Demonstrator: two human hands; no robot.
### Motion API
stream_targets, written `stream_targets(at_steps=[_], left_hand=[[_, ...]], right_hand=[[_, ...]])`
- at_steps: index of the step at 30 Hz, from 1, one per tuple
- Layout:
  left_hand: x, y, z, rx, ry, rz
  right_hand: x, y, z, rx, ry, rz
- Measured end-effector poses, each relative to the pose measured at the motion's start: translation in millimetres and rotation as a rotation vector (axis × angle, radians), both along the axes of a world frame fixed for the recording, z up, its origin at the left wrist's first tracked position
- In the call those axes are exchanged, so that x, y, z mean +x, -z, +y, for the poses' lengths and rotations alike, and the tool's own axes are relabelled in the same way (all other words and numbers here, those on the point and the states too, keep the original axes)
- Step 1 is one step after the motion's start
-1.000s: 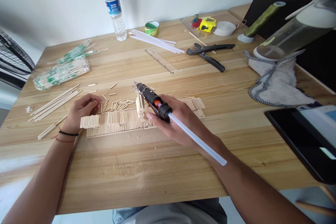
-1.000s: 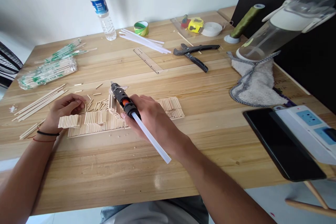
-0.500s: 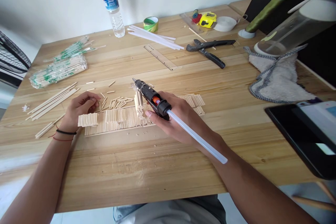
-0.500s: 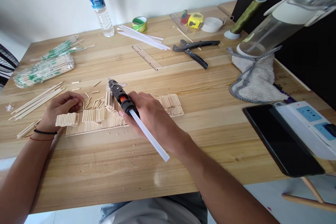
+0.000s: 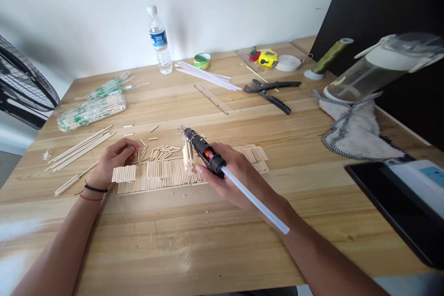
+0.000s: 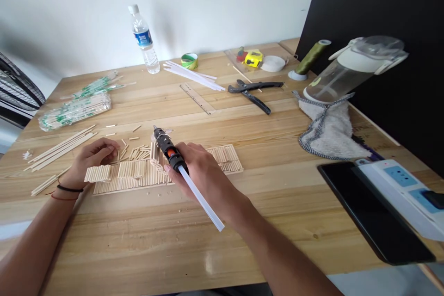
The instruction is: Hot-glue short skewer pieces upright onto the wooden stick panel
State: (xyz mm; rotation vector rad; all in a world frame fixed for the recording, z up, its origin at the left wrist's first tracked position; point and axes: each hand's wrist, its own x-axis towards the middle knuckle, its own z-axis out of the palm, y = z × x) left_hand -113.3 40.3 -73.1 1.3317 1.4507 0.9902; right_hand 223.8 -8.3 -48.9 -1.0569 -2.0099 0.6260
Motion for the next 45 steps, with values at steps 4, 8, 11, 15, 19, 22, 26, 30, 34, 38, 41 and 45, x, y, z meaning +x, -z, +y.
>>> stream_targets(at_steps=[4, 8, 11, 15, 19, 22, 26, 30, 34, 38, 41, 45], left_hand=[[-4.2, 3.4, 1.1, 0.012, 0.014, 0.0], [-8.1, 5.3, 2.0, 0.007, 0.034, 0.002], [-9.9, 6.0, 2.1, 0.003, 0.027, 0.002], [-10.1, 5.6, 2.2, -0.018, 0.02, -0.001], [-9.3, 4.9, 2.0, -0.019, 0.018, 0.006], [-9.2, 4.5, 1.6, -0.009, 0.016, 0.017], [-10.1, 4.2, 1.5, -0.005, 0.027, 0.027], [-10.6, 5.6, 2.2, -0.007, 0.02, 0.02], [-8.8, 5.6, 1.4, -0.002, 0.018, 0.005], [-5.5, 2.0, -0.5, 0.002, 0.029, -0.001], [-3.9, 0.2, -0.9, 0.002, 0.03, -0.009], [-4.3, 0.7, -0.3, 0.0, 0.02, -0.009]], right_hand=[[-0.9, 0.1, 0.7, -0.007, -0.006, 0.016], [-1.3, 0.0, 1.2, -0.01, -0.014, 0.034], [-1.8, 1.5, 1.2, -0.014, -0.013, 0.029], [-2.5, 5.3, 1.6, 0.003, -0.005, 0.064], [-2.8, 6.4, 2.2, 0.01, 0.0, 0.073], [-2.9, 5.5, 2.0, -0.002, -0.003, 0.074], [-3.3, 5.5, 1.5, -0.008, 0.006, 0.065], [-2.7, 5.1, 1.5, -0.006, 0.001, 0.062], [-1.6, 2.2, 1.8, -0.008, -0.013, 0.038], [-1.6, 0.2, 1.9, -0.014, -0.013, 0.032], [-1.6, -0.9, 1.6, -0.019, -0.014, 0.016], [-1.3, -0.8, 1.7, -0.03, -0.016, 0.004]])
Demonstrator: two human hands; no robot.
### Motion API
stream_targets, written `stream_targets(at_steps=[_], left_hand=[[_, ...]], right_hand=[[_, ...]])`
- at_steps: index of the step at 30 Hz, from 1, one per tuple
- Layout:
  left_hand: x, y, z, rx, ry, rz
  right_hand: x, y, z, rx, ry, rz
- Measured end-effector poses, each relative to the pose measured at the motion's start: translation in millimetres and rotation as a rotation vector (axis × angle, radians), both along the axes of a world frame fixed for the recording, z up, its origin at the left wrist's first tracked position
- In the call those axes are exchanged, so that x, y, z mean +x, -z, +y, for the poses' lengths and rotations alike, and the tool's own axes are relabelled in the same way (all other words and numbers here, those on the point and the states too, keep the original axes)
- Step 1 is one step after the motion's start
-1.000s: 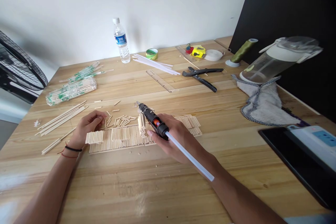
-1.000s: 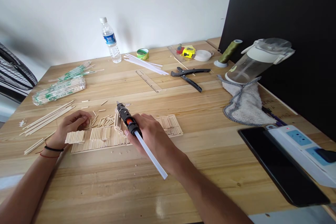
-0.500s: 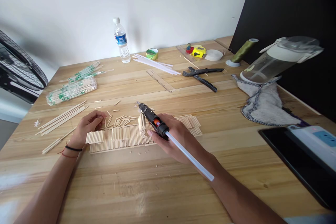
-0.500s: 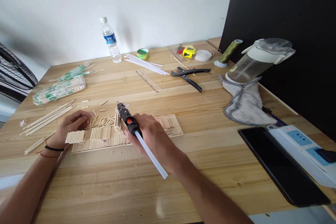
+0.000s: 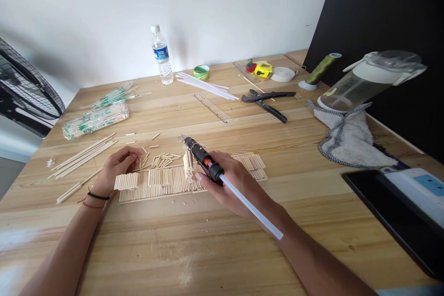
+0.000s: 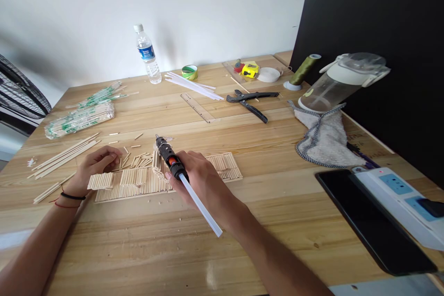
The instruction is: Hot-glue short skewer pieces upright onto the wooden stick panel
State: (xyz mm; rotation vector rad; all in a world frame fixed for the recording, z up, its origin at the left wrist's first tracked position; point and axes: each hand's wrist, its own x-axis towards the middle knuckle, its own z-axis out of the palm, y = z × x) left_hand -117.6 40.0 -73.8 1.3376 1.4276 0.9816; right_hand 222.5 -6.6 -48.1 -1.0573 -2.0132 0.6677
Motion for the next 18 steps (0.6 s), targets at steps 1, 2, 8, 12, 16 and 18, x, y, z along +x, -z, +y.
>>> stream_targets(at_steps=[1, 2, 8, 12, 16, 18], left_hand=[[-0.4, 0.4, 0.1, -0.001, 0.0, 0.004], [-0.8, 0.8, 0.1, -0.001, 0.001, 0.007], [-3.4, 2.6, 0.7, -0.001, 0.003, 0.002], [-4.1, 3.5, 1.6, -0.013, 0.009, 0.005], [-3.2, 3.2, 1.5, -0.002, 0.006, 0.005], [-2.4, 2.5, 1.2, 0.002, 0.002, 0.001]], right_hand=[[-0.1, 0.9, 0.2, 0.003, 0.0, 0.006], [-0.2, 2.1, 0.4, 0.009, 0.002, 0.014], [-1.5, 8.1, 1.1, 0.031, 0.018, 0.035], [-0.6, 3.5, -0.1, 0.022, 0.013, 0.023], [0.4, -2.0, -1.0, -0.006, 0.007, 0.005], [0.4, -2.2, -1.2, -0.005, 0.011, 0.009]])
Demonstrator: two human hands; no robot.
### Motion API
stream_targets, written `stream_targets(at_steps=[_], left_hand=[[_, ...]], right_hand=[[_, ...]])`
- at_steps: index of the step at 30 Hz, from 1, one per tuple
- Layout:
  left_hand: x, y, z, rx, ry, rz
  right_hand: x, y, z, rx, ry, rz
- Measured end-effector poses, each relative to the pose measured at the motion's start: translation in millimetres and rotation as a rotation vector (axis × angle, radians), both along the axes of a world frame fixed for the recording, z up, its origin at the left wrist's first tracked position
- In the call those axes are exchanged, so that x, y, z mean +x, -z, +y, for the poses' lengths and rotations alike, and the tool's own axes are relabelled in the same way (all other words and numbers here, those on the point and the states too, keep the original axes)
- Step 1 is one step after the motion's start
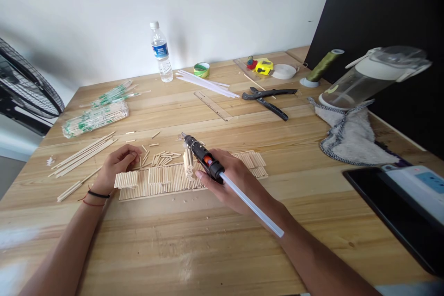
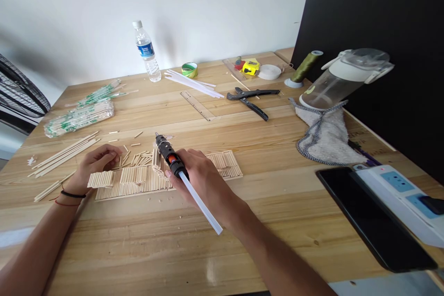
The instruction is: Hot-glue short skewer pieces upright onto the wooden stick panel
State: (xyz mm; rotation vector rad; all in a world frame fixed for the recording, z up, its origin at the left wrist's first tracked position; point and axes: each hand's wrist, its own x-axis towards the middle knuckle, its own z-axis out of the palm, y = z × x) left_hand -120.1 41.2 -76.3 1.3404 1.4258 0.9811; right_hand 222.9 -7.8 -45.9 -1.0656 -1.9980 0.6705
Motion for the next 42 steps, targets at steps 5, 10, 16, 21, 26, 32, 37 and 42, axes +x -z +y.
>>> stream_targets(at_steps=[5, 10, 16, 21, 26, 32, 37, 42], left_hand=[[3.0, -2.8, -1.0, 0.008, 0.004, 0.016], [6.9, -5.2, -1.7, 0.018, -0.019, 0.019], [7.4, -4.9, -0.9, 0.016, -0.021, 0.018], [8.1, -5.3, -0.4, 0.011, -0.039, 0.013], [11.1, -8.6, -0.8, 0.008, -0.045, 0.028], [13.6, -10.6, -0.5, -0.006, -0.051, 0.015], [13.7, -9.0, -1.6, -0.004, -0.067, -0.008], [12.1, -6.7, -2.1, -0.001, -0.067, -0.019]], right_hand=[[-0.3, 3.2, -0.5, 0.02, 0.006, 0.0], [0.6, 4.2, -1.1, 0.025, -0.008, 0.001], [1.2, 3.6, -1.1, 0.023, -0.006, -0.008], [2.0, 3.0, -0.1, 0.012, -0.01, 0.004], [2.5, 3.3, 0.4, 0.003, -0.003, -0.015], [3.0, 2.8, -0.1, -0.002, -0.004, -0.031], [3.1, 2.5, -0.6, 0.0, 0.008, -0.035], [3.0, 1.9, -0.9, 0.001, 0.002, -0.035]])
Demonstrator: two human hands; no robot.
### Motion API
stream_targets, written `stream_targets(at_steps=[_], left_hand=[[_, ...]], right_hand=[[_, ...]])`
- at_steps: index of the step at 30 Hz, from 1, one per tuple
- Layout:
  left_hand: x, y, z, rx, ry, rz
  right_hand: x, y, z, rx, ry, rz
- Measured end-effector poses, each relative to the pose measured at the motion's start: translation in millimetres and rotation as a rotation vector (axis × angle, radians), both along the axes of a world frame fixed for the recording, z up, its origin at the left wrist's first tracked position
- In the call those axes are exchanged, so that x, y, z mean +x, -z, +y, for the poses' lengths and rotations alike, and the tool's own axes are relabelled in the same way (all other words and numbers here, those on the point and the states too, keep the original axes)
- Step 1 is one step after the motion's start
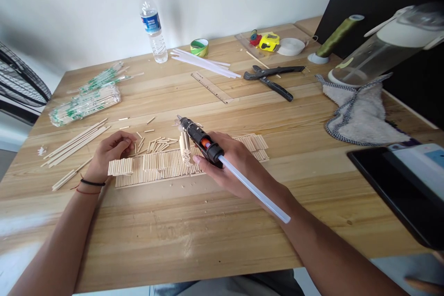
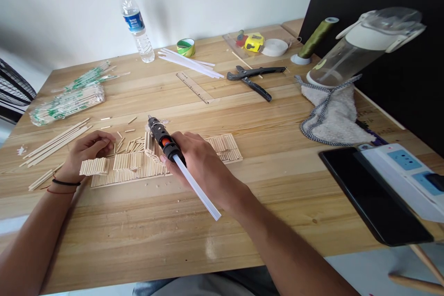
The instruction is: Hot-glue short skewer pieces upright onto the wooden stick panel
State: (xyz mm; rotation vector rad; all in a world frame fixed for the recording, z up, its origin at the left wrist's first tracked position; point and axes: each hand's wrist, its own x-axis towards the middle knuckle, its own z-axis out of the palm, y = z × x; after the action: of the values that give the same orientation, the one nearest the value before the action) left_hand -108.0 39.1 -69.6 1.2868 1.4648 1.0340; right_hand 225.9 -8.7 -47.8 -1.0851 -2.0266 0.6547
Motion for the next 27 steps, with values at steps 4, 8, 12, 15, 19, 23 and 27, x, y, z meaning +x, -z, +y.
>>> stream_targets(at_steps=[4, 8, 12, 15, 19, 23, 27], left_hand=[[1.6, -1.6, 0.2, 0.006, 0.004, 0.0], [2.7, -3.4, 0.8, 0.006, 0.015, -0.013], [1.3, -2.4, 1.0, 0.001, 0.018, -0.014], [0.3, -1.5, 0.7, -0.002, 0.017, -0.023], [0.7, -1.9, 0.6, -0.004, 0.018, -0.023], [1.5, -2.0, 0.9, -0.001, 0.01, -0.021], [0.4, -0.9, 1.2, -0.001, 0.019, -0.018]], right_hand=[[0.1, 0.4, 0.4, 0.013, -0.002, 0.006], [-0.1, 1.9, 0.7, 0.03, -0.009, 0.015], [0.0, 1.9, 0.4, 0.042, -0.009, 0.016], [0.3, 1.0, 0.2, 0.049, -0.008, 0.017], [0.4, 0.8, 0.5, 0.047, -0.003, 0.015], [0.3, 1.3, 0.9, 0.044, -0.004, 0.012], [0.0, 1.3, 0.6, 0.036, -0.007, 0.019]])
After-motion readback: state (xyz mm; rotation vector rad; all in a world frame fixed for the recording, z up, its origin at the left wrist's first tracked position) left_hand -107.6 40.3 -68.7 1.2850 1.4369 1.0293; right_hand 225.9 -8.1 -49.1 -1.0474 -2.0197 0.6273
